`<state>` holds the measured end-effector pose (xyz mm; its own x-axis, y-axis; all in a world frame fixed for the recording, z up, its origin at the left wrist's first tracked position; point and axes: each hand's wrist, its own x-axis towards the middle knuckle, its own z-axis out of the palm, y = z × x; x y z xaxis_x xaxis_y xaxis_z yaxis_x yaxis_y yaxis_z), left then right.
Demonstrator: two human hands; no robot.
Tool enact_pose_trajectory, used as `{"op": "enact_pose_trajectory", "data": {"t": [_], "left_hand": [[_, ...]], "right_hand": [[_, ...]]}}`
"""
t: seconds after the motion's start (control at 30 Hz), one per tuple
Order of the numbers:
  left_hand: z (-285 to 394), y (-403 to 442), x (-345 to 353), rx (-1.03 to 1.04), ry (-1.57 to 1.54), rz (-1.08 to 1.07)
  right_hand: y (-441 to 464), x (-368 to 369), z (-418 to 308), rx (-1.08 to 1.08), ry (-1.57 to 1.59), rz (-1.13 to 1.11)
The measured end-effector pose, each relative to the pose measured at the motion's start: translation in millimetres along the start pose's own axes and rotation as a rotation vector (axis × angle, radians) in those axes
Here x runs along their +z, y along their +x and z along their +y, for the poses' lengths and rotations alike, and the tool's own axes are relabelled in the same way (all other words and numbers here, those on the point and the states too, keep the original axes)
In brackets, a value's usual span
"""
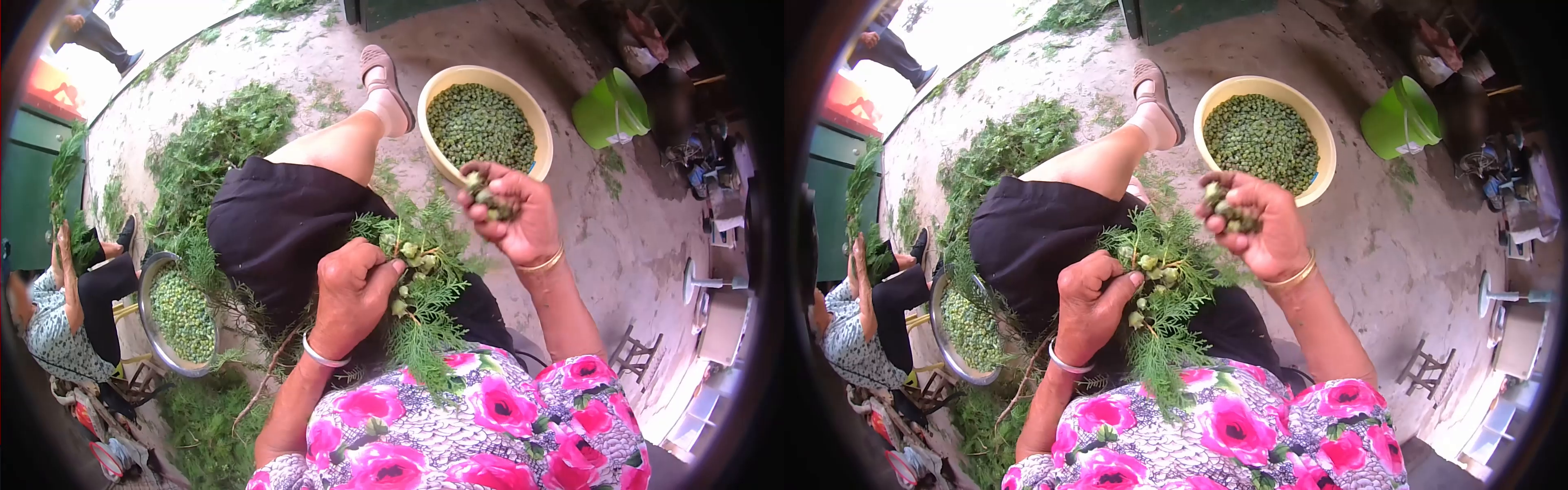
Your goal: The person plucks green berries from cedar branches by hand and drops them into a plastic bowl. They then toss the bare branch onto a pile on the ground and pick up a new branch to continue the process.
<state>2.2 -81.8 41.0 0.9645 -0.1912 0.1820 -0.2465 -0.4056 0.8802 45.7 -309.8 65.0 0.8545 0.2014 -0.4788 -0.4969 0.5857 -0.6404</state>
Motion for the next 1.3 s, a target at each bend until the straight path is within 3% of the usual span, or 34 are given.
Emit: {"op": "enact_pose_trajectory", "data": {"t": [0.07,0.17,0.2,0.27,0.33,0.43,0.5,0.63,0.7,0.77,0.8,0.83,0.9,1.0,1.07,1.2,1.3], "left_hand": [[0,-2,2,0.003,0.008,-0.002],[-2,-4,5,0.039,-0.010,0.015],[-2,-4,5,0.037,-0.008,0.014],[0,-5,5,0.016,0.001,0.012],[-1,-5,7,0.048,0.024,0.019],[0,-5,6,0.074,0.043,0.011],[2,-4,7,0.067,0.029,0.001],[8,-2,5,0.042,0.052,-0.048],[9,-3,3,0.052,0.052,-0.052],[8,-7,3,0.025,0.046,-0.046],[8,-9,3,-0.003,0.039,-0.041],[6,-8,4,-0.007,0.038,-0.042],[3,-4,8,0.054,0.050,0.006],[3,-6,8,0.043,0.051,-0.004],[2,-7,8,0.036,0.038,0.010],[0,-9,8,0.025,0.009,0.025],[-1,-6,9,0.044,0.059,0.012]], "right_hand": [[-5,5,9,0.058,-0.010,-0.028],[-10,11,27,0.012,-0.521,-0.013],[-11,14,34,0.013,-0.519,-0.013],[-10,18,47,-0.255,-0.886,-0.135],[-9,20,50,-0.257,-0.883,-0.198],[-12,26,44,-0.330,-1.118,-0.240],[-9,19,52,-0.712,-1.288,-0.247],[-12,19,51,-0.759,-1.317,-0.188],[-2,12,41,-1.114,-1.424,0.024],[3,0,2,-0.953,-1.173,0.326],[9,-3,-19,-1.059,-1.084,0.447],[12,-9,-46,-1.104,-1.248,0.572],[33,-31,-91,-1.037,-1.387,0.548],[75,-79,-125,-0.955,-1.262,0.534],[87,-88,-134,-0.964,-1.329,0.860],[98,-108,-132,-1.031,-1.342,0.948],[75,-71,-95,-0.827,-0.944,0.582]]}}
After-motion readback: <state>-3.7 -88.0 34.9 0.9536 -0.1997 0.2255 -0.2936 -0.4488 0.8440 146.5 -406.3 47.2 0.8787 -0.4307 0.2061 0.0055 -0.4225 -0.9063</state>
